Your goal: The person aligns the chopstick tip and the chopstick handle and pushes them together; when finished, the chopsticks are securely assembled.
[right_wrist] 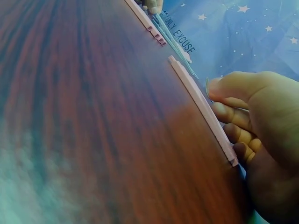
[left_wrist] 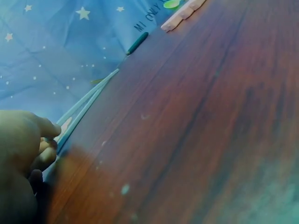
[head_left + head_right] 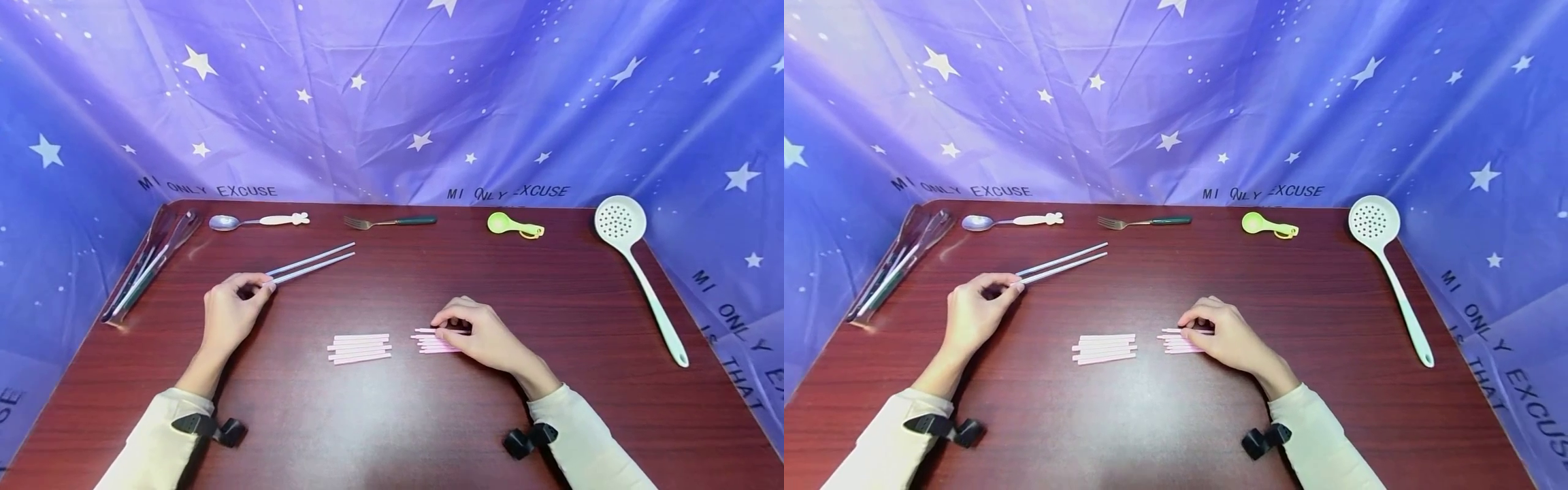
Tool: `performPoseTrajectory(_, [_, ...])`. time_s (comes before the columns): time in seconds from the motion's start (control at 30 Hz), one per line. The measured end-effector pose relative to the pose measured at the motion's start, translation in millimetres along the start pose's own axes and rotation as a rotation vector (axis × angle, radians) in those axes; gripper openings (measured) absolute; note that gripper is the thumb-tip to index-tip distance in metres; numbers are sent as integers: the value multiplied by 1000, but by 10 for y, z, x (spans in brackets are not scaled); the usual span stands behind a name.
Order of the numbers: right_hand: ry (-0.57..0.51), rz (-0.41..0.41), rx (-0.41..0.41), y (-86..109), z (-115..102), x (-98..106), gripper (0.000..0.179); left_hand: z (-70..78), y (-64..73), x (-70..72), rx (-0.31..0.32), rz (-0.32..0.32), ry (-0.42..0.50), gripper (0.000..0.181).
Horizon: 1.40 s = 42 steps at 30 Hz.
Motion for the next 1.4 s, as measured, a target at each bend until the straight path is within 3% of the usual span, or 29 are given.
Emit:
performPoseTrajectory(0.43, [21,-34,26,2,-47,-6,16,11,-42,-31,-25,-17,-88,6])
performPoseTrajectory(0.93, [34,-39,40,-1,-22,-9,19,9,-101,-73,1,-7,-138,9])
performPoseTrajectory(1.23, [31,-28,27,-2,-7,-12,18,14,-94,-64,-2,10,-129,13])
performPoseTrajectory(1.4, [15,-40,-9,-3,-3,-6,17,141,-37,-90,-37,35,-77,17])
Point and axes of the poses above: each hand's wrist, its own y-axis away from the middle knuckle, its own x-axis out of the back of the hand, z = x × y, the point moved 5 cm from there along -y, towards the middle knuckle, and after that the axes turned 7 degrees about -z, right-handed, at the moved point
